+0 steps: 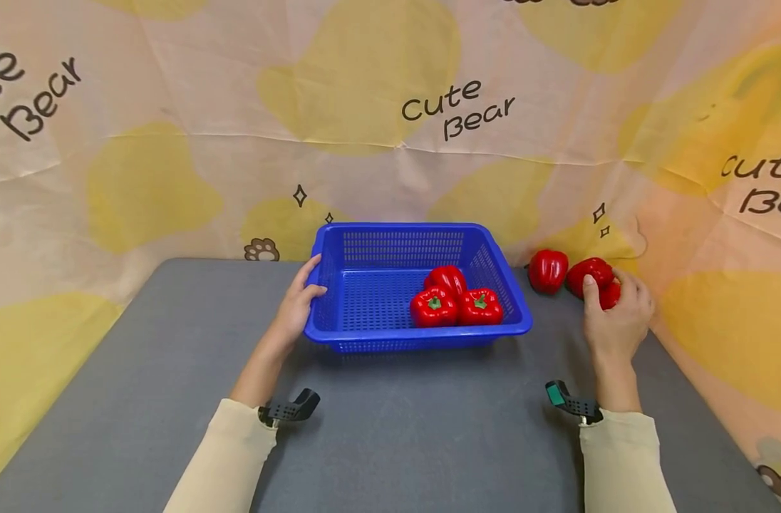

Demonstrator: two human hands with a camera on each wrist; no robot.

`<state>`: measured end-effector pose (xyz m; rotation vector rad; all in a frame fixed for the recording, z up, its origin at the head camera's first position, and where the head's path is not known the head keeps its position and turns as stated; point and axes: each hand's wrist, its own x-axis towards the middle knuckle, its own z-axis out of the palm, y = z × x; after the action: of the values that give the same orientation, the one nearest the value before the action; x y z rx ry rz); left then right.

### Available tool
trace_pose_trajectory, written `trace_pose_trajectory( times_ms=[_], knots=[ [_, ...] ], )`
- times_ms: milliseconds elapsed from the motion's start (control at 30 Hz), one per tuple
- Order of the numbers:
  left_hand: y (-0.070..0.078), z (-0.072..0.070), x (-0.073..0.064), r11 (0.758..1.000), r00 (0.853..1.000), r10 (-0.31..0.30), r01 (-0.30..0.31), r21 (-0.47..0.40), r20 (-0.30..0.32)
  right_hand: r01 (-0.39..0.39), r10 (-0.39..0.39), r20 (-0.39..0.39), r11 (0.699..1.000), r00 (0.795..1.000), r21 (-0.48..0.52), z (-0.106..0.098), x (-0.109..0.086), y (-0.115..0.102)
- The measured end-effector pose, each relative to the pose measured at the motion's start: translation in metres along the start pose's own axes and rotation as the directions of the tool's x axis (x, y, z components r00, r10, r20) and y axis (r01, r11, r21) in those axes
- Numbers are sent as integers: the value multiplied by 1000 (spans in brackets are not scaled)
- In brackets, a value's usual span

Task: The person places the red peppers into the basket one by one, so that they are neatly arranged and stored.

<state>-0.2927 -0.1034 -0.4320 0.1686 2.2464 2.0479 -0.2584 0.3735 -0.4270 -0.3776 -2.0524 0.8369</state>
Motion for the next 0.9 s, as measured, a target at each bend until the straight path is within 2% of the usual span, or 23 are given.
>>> trace_pose_trajectory(
  times_ms=[233,467,767,900],
  knots=[
    [1,0,-1,1000,1000,-6,6,-3,-10,-28,24,-57,996,998,-80,21,-15,39],
    [2,-1,-1,1000,1000,0,0,-6,-24,-82,74,-84,992,994,-99,25,-16,48],
    [3,-2,-3,1000,1000,8,-8,-11,-19,-201,201,-6,976,980,-85,26,-12,62],
    [2,1,-3,1000,1000,0,-1,-17,-7,-214,216,-2,969,976,-120,22,-9,69]
  ],
)
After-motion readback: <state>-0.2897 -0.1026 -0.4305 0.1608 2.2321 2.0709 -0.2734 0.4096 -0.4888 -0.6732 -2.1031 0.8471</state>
